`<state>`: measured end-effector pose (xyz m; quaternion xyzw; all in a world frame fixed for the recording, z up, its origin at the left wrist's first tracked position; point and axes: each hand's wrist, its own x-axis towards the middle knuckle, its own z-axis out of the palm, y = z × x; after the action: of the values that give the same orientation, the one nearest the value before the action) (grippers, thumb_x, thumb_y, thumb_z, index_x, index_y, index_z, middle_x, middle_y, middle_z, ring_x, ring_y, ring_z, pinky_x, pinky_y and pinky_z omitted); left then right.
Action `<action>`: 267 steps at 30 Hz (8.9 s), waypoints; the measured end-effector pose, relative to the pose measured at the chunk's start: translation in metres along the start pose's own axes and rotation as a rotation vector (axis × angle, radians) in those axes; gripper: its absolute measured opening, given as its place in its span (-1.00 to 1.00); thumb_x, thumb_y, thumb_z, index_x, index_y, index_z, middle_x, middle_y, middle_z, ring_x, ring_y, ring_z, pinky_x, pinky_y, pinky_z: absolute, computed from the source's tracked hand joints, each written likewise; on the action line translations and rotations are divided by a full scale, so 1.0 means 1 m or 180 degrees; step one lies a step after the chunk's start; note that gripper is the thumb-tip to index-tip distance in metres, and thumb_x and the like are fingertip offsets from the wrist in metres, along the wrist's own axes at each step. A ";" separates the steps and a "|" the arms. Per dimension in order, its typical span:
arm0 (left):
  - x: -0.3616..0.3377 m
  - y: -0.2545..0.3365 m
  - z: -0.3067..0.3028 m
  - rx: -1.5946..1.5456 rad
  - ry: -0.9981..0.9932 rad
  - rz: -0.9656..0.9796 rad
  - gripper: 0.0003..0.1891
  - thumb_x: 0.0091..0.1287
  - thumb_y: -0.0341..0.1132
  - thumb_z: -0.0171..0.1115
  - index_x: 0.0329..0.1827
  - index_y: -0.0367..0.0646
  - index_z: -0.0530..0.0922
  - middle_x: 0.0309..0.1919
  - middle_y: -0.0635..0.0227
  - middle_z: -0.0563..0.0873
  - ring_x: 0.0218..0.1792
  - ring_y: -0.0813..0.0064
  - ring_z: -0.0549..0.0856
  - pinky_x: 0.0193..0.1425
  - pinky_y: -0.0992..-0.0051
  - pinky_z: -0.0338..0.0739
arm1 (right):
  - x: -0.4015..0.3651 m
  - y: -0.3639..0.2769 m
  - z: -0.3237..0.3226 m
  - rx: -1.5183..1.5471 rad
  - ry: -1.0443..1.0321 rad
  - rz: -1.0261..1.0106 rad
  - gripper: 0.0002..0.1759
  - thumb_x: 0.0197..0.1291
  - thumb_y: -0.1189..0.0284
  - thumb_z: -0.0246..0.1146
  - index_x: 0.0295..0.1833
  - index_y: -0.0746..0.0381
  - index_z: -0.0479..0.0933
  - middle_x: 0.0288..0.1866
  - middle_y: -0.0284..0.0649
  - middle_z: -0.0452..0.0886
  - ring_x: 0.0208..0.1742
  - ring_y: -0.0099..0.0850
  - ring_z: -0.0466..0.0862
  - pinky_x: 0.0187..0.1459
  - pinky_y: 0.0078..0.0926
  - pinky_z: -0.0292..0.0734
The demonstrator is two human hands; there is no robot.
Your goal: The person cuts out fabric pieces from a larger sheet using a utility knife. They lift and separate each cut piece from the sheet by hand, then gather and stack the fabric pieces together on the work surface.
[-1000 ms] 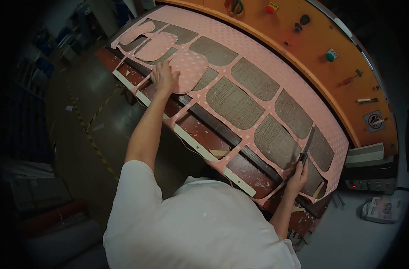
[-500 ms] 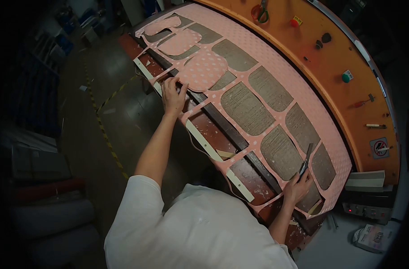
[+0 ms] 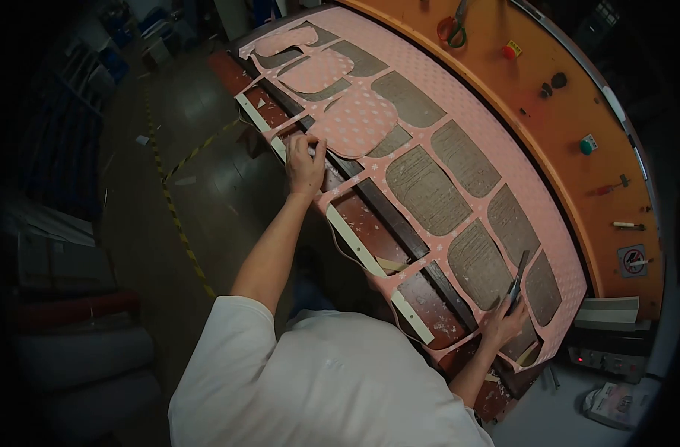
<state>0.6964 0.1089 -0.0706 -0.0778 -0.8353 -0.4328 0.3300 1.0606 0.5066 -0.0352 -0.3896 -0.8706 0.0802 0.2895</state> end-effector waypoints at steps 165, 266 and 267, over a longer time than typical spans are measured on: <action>0.309 -0.175 0.065 -0.2003 -0.1925 -0.0049 -0.52 0.37 -0.29 0.39 0.20 -0.31 0.37 0.00 -0.20 0.67 0.07 -0.19 0.68 0.09 0.10 0.57 | 0.045 -0.631 0.280 0.3683 -0.0241 0.0239 -0.56 0.44 0.44 0.29 0.32 0.38 0.42 0.18 -0.11 0.63 0.17 -0.38 0.63 0.23 -0.42 0.52; 0.414 -0.155 0.068 -0.1015 -0.1909 0.1761 -0.41 0.30 -0.26 0.45 0.33 -0.35 0.47 0.28 -0.10 0.57 0.32 -0.03 0.57 0.36 0.14 0.47 | -0.001 -0.618 0.208 0.3925 -0.2356 0.1699 -0.64 0.52 0.28 0.22 0.11 0.40 0.57 -0.12 -0.17 0.74 -0.19 -0.55 0.69 -0.24 -0.52 0.66; 0.404 -0.168 0.070 -0.0981 -0.1904 0.1596 -0.40 0.31 -0.25 0.45 0.33 -0.36 0.46 0.31 -0.11 0.54 0.35 -0.05 0.53 0.38 0.13 0.45 | -0.005 -0.603 0.210 0.3457 -0.2819 0.1840 -0.64 0.52 0.26 0.21 0.09 0.39 0.58 -0.17 -0.18 0.74 -0.25 -0.56 0.68 -0.31 -0.54 0.66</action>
<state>0.2815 -0.0029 0.0387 -0.4494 -0.7750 -0.4173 0.1525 0.5637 0.1087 0.0110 -0.3365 -0.6069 0.7194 0.0315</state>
